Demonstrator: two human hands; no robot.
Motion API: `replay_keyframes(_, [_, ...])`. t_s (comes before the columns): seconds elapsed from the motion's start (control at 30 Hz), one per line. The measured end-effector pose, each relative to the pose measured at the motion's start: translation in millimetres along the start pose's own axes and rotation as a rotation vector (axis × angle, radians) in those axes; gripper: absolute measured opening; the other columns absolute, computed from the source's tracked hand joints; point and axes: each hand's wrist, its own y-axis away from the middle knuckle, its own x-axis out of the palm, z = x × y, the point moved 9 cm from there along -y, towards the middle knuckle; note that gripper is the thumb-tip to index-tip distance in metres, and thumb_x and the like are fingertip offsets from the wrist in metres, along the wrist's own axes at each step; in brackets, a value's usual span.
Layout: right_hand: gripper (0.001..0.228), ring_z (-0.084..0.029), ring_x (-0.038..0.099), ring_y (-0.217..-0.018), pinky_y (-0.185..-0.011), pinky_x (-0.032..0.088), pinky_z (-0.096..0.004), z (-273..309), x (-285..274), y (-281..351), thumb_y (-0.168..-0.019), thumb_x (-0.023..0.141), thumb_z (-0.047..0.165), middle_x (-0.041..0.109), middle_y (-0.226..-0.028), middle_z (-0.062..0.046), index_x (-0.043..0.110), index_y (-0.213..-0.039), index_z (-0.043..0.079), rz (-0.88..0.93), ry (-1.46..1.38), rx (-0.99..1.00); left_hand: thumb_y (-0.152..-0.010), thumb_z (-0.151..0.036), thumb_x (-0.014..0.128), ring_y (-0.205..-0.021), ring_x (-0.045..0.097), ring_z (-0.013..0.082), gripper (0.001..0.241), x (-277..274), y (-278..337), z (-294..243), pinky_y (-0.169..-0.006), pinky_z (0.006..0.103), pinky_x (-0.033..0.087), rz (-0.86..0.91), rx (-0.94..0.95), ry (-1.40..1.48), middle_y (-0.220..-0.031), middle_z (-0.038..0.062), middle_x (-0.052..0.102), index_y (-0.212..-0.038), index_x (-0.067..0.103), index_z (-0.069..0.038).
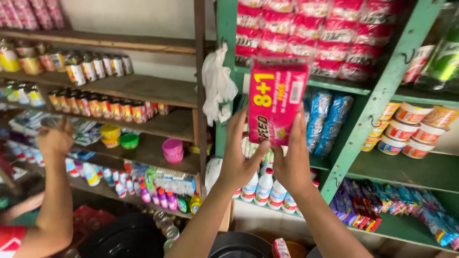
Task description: Cleaning individual detergent packets with a cloth and neatly arranging them on the shelf.
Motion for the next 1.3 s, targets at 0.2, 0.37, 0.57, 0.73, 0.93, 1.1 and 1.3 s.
replay_keyframes(0.2, [0.100, -0.043, 0.018, -0.163, -0.131, 0.027, -0.047, -38.4, 14.5, -68.5, -0.087, 0.065, -0.015, 0.014, -0.174, -0.024, 0.008, -0.167, 0.007, -0.016, -0.006, 0.015, -0.102, -0.027, 0.069, -0.131, 0.061, 0.0283, 0.073, 15.5, -69.4, 45.3, -0.100, 0.0373, 0.056, -0.136, 0.028, 0.090, -0.150, 0.021, 0.051, -0.159, 0.035, 0.001])
replay_keyframes(0.37, [0.101, -0.038, 0.018, -0.163, -0.132, 0.029, -0.046, -63.5, 20.8, -155.6, -0.091, 0.066, -0.015, 0.014, -0.175, -0.023, 0.005, -0.168, 0.008, -0.016, -0.136, -0.035, -0.101, -0.031, 0.068, -0.120, 0.071, 0.0284, 0.075, 26.0, -157.6, 76.6, -0.093, 0.0386, 0.062, -0.175, 0.021, 0.101, -0.141, 0.022, 0.060, -0.159, 0.033, 0.001])
replay_keyframes(0.57, [0.086, -0.025, 0.051, -0.143, -0.118, 0.050, -0.035, -180.9, 74.9, -233.9, -0.096, 0.066, 0.000, 0.045, -0.160, -0.018, 0.015, -0.165, 0.007, -0.042, -0.783, 0.228, -0.104, -0.038, 0.070, -0.120, 0.069, 0.0304, 0.069, 27.7, -242.2, 129.0, -0.097, 0.0421, 0.059, -0.203, 0.143, -0.200, -0.136, 0.026, 0.066, -0.154, 0.041, 0.000])
replay_keyframes(0.73, [0.067, -0.021, 0.068, -0.113, -0.091, 0.064, -0.034, -208.4, 69.4, -252.8, -0.087, 0.083, 0.019, 0.059, -0.133, -0.010, 0.046, -0.138, -0.002, -0.329, -0.670, 0.423, -0.105, -0.033, 0.063, -0.108, 0.074, 0.0257, 0.060, 34.5, -270.5, 141.8, -0.094, 0.0408, 0.058, -0.158, 0.117, -0.165, -0.128, 0.019, 0.073, -0.156, 0.046, -0.009])
replay_keyframes(0.93, [0.051, -0.023, 0.051, -0.098, -0.094, 0.049, -0.040, -174.7, 36.8, -275.1, -0.094, 0.089, 0.017, 0.052, -0.107, -0.013, 0.048, -0.120, 0.000, -0.665, -0.267, -0.016, -0.101, -0.024, 0.062, -0.106, 0.068, 0.0242, 0.043, 45.2, -302.5, 290.0, -0.095, 0.0356, 0.056, -0.084, -0.038, 1.358, -0.121, 0.015, 0.070, -0.138, 0.058, -0.004])
replay_keyframes(1.1, [0.070, -0.031, 0.046, -0.124, -0.086, 0.061, -0.032, -174.1, 55.2, -280.9, -0.088, 0.068, 0.003, 0.033, -0.152, -0.013, 0.033, -0.149, 0.009, -0.285, -0.404, 0.175, -0.099, -0.030, 0.069, -0.111, 0.063, 0.0247, 0.050, -73.0, -295.3, 388.6, -0.097, 0.0342, 0.052, 0.028, 0.081, 1.920, -0.126, 0.014, 0.065, -0.138, 0.053, -0.003])
replay_keyframes(1.3, [0.090, -0.037, 0.023, -0.153, -0.109, 0.053, -0.038, -158.7, 62.4, -268.5, -0.081, 0.059, -0.010, -0.006, -0.171, -0.013, 0.025, -0.158, 0.022, 0.057, 0.113, 0.387, -0.096, -0.027, 0.071, -0.101, 0.067, 0.0316, 0.037, -391.7, -226.1, 314.3, -0.084, 0.0419, 0.053, -0.153, 0.158, 0.642, -0.112, 0.014, 0.070, -0.125, 0.057, -0.009])
